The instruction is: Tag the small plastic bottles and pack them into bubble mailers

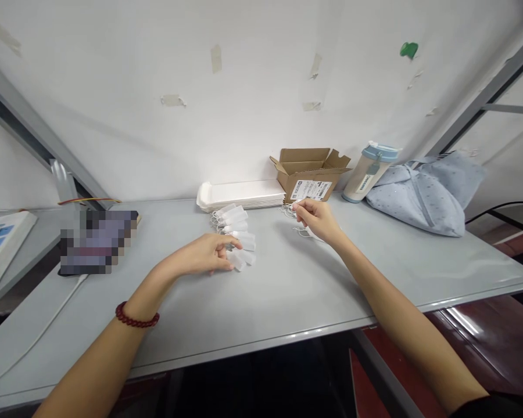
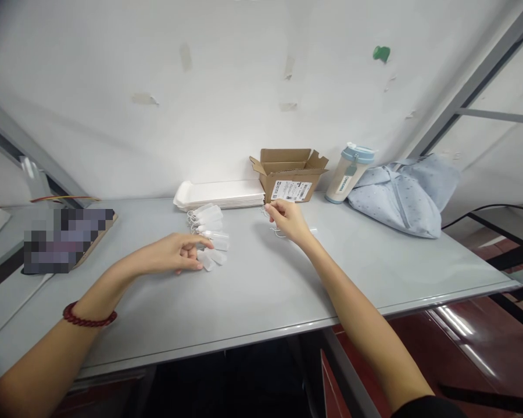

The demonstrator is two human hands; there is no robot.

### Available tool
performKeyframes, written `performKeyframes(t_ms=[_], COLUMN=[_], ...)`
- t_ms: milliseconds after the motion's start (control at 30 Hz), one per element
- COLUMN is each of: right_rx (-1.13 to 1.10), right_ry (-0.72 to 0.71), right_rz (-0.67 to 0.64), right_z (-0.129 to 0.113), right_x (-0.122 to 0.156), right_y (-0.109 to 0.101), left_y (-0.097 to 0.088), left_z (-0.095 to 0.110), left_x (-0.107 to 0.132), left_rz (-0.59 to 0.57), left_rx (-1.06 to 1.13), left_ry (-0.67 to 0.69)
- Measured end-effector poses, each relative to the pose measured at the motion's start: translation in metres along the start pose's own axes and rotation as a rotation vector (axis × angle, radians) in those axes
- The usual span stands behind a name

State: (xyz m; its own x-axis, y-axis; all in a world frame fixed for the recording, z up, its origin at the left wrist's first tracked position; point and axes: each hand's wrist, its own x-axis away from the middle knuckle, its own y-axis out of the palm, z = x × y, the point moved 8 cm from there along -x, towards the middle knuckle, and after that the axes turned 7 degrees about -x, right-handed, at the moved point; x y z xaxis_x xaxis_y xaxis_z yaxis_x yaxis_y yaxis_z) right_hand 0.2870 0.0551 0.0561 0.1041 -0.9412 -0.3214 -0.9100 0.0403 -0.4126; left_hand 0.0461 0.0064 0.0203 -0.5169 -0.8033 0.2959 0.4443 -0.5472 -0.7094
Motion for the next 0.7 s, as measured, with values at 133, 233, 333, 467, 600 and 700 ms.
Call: performKeyframes(t_ms=[133, 233, 333, 467, 600, 700], right_rx=[0.002, -0.004, 0.022, 0.219, 0.347, 0.356], right_ry=[0.002, 0.009, 0.005, -0.066, -0.087, -0.083], right_rz=[0.0, 0.005, 0.028, 0.091, 0.113, 0.104], right_z=[0.0, 0.001, 0.004, 0.008, 0.013, 0.015], right_x=[0.0, 0.0, -0.003, -0.007, -0.011, -0.012], right_y=[-0.001, -0.003, -0.008, -0.02, -0.028, -0.029], left_y=[-0.003, -0.006, -0.005, -0.006, -0.009, -0.016], left_z=[0.001, 0.004, 0.005, 0.003, 0.005, 0.013], left_x=[-0.001, 0.0, 0.0, -0.001, 0.0, 0.002], left_rz=[0.068, 0.119, 0.118, 0.139, 0.187, 0.313], left_rx=[-0.023, -0.066, -0.083, -0.158, -0.279, -0.379], left_ry=[-0.004, 0.002, -0.007, -0.018, -0.013, 0.052])
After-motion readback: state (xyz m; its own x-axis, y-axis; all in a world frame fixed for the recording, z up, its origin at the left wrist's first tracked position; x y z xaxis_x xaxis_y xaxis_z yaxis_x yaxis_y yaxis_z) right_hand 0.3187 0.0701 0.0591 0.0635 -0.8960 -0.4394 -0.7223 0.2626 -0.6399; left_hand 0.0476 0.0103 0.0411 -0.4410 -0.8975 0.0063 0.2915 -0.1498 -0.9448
